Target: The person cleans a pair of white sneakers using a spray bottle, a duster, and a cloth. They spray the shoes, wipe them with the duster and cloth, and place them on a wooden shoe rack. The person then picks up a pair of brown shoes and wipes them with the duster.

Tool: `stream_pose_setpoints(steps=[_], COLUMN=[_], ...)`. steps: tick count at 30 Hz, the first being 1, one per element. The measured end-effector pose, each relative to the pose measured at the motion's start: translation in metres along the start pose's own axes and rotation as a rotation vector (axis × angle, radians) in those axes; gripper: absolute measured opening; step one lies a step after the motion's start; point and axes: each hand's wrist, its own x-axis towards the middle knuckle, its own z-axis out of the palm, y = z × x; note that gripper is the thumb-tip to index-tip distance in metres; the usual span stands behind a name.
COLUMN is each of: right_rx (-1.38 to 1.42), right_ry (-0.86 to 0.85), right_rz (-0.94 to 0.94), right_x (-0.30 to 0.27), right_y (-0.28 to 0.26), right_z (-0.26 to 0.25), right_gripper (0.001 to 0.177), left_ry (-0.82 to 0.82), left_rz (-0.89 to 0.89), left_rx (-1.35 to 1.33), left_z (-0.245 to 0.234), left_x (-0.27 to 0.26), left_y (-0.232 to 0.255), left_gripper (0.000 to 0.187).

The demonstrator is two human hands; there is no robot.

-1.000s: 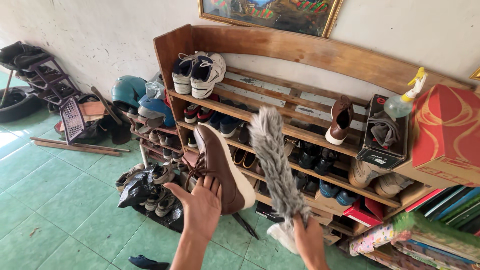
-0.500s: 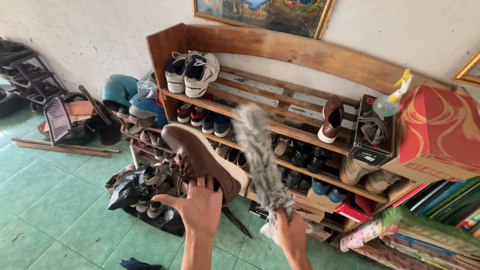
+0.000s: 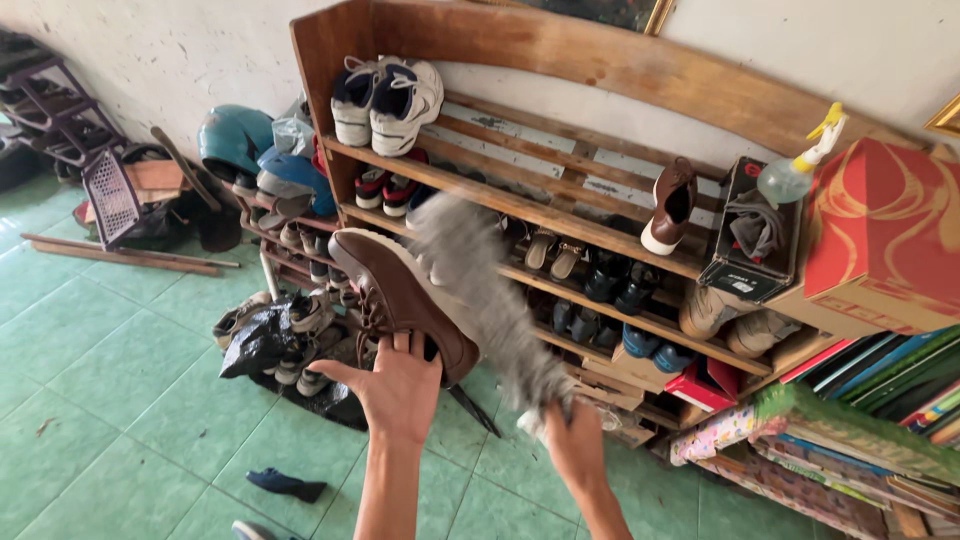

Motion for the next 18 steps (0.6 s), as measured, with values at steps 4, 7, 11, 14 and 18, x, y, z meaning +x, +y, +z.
stream_pose_setpoints(steps=[4,7,11,14,18], right_rx=[0.238,-0.012,0.113,0.174,-0.048], right_ry=[-0.046,-0.095,0.009,-0.178,0.068], right_rz=[-0.197,0.030,-0.026,-0.186,-0.066], right_x=[-0.013,-0.012,0.004,0.009,0.029], right_y=[-0.002,0.002,0.013,0.018,0.004], right_z=[-0.004,-0.008,-0.018,-0.038,-0.051], right_gripper=[0.030,0.030,0.032,0.030,0.029], left_ry=[0.568,0.549,0.506,0.671,0.347], left_rz=[0.027,-0.026,-0.090,-0.298,-0.214], left_rx=[0.313,0.325,0.476,0.931,1.169], left_z=[0.018,0.036,0.065,0.073,0.061], left_x=[-0.002,-0.003,0.000,0.008,-0.004], left_y=[-0.001,-0.002,-0.003,-0.009,-0.005], left_gripper=[0.134,0.131,0.115,0.087,0.078])
